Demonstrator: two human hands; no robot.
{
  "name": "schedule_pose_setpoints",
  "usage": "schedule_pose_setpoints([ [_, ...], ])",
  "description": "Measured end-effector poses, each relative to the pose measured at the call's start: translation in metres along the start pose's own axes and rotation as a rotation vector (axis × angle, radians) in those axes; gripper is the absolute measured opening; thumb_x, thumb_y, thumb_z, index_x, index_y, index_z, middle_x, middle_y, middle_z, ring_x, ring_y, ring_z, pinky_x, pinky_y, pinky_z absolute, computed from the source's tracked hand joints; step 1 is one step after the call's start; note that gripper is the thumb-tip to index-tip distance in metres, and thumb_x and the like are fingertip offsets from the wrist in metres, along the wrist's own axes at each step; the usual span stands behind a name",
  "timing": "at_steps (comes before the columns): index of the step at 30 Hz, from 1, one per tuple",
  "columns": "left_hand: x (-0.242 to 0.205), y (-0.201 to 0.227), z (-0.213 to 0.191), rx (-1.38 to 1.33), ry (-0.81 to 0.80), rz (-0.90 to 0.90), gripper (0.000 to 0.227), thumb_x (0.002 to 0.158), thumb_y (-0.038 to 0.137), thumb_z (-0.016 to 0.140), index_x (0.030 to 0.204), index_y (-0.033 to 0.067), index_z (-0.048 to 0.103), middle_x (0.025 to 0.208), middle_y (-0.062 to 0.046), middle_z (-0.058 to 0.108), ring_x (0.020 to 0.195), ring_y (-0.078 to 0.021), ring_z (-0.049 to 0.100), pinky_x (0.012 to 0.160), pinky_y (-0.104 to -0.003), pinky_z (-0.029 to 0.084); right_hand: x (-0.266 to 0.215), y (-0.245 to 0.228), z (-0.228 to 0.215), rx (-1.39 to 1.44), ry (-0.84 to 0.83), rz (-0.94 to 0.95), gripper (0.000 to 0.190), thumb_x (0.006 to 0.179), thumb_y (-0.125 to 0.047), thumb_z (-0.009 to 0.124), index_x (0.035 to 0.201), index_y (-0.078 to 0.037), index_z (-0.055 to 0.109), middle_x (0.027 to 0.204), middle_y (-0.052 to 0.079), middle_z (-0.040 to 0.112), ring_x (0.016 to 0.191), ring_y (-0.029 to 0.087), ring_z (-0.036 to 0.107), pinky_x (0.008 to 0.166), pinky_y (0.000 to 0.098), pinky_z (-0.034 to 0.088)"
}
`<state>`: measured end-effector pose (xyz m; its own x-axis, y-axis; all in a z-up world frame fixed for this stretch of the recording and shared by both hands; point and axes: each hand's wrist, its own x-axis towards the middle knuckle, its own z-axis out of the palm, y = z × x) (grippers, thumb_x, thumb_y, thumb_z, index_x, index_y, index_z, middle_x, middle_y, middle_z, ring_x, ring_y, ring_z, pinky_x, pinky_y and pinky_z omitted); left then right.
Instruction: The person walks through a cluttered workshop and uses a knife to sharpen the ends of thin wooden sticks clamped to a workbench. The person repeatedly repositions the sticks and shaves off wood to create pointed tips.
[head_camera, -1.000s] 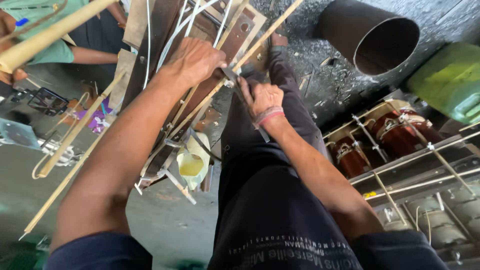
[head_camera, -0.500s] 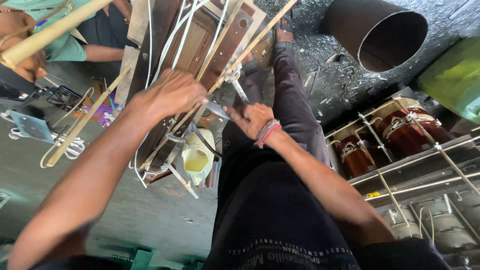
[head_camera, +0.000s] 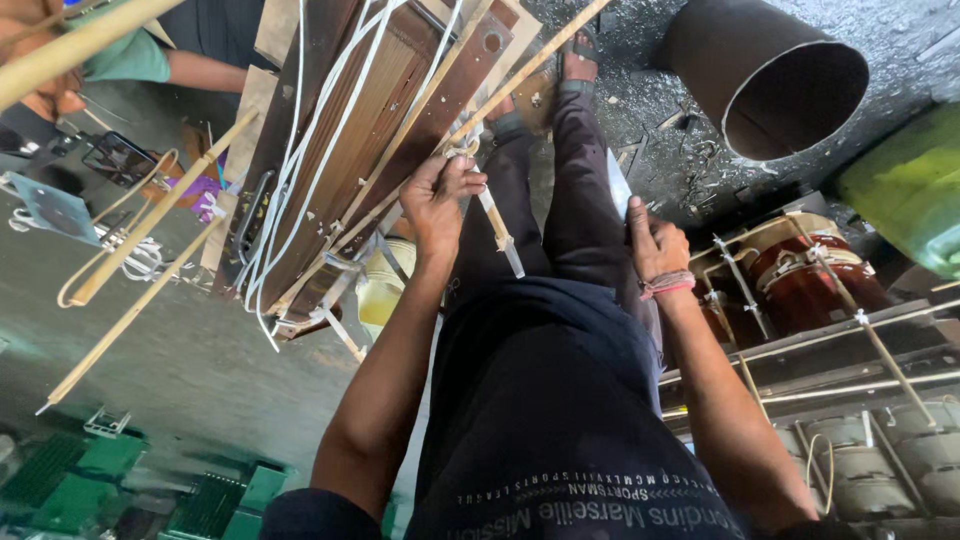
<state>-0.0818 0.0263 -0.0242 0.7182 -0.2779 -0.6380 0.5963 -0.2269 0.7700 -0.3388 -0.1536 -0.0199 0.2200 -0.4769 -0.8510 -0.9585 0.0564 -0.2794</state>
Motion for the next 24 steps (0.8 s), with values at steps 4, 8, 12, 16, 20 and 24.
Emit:
schedule_pose_setpoints([
  [4, -0.006, 0.007, 0.007, 0.071, 0.008, 0.068, 0.025, 0.106, 0.016, 0.058, 0.107, -0.0069, 0.067, 0.093, -0.012, 0.075, 0.079, -0.0199, 0.078, 0.073, -0.033, 0.067, -0.005, -0.031, 0.007, -0.060, 0.002, -0.139, 0.068, 0.104, -0.065, 0.052, 0.082, -0.003, 0.072, 0.070, 0.020, 0.066, 0.075, 0.039, 0.068, 0.075, 0.0475, 0.052],
  [8, -0.002, 0.028, 0.004, 0.526, -0.081, 0.111, 0.025, 0.109, 0.015, 0.057, 0.096, -0.0045, 0.065, 0.082, -0.011, 0.073, 0.070, -0.0170, 0.077, 0.064, -0.030, 0.065, 0.003, -0.083, 0.018, 0.052, -0.028, -0.308, 0.049, 0.075, -0.045, 0.088, 0.078, -0.003, 0.064, 0.069, 0.013, 0.067, 0.060, 0.029, 0.069, 0.063, 0.0400, 0.054],
  [12, 0.001, 0.047, 0.001, 0.720, -0.149, 0.145, 0.019, 0.106, 0.009, 0.057, 0.093, -0.0034, 0.063, 0.081, -0.011, 0.074, 0.064, -0.0164, 0.075, 0.057, -0.030, 0.061, 0.027, -0.139, 0.049, 0.499, -0.065, -0.539, 0.037, 0.084, -0.022, 0.092, 0.087, -0.005, 0.060, 0.080, 0.002, 0.073, 0.084, 0.013, 0.077, 0.071, 0.0293, 0.059],
  [16, 0.005, 0.055, -0.005, 0.836, -0.206, 0.183, 0.014, 0.106, 0.008, 0.059, 0.097, -0.0016, 0.064, 0.081, -0.010, 0.074, 0.066, -0.0170, 0.076, 0.058, -0.031, 0.061, 0.041, -0.170, 0.075, 0.618, -0.176, -0.633, 0.026, 0.087, -0.012, 0.091, 0.093, -0.007, 0.066, 0.089, 0.001, 0.071, 0.079, 0.010, 0.064, 0.070, 0.0282, 0.054],
  [20, 0.009, 0.056, -0.010, 0.756, -0.227, 0.133, 0.010, 0.104, 0.007, 0.058, 0.106, 0.0017, 0.067, 0.087, -0.011, 0.073, 0.069, -0.0182, 0.075, 0.060, -0.031, 0.060, 0.053, -0.184, 0.076, 0.452, -0.204, -0.708, 0.021, 0.083, -0.011, 0.090, 0.095, -0.008, 0.072, 0.075, 0.001, 0.065, 0.068, 0.008, 0.061, 0.063, 0.0270, 0.051],
  [24, 0.010, 0.050, -0.014, 0.874, -0.096, 0.394, 0.007, 0.097, 0.009, 0.070, 0.100, 0.0025, 0.069, 0.089, -0.015, 0.072, 0.075, -0.0274, 0.068, 0.062, -0.037, 0.052, 0.060, -0.193, 0.064, 0.272, -0.207, -0.821, 0.028, 0.082, -0.014, 0.089, 0.078, -0.008, 0.062, 0.068, 0.003, 0.064, 0.060, 0.012, 0.061, 0.059, 0.0293, 0.050],
])
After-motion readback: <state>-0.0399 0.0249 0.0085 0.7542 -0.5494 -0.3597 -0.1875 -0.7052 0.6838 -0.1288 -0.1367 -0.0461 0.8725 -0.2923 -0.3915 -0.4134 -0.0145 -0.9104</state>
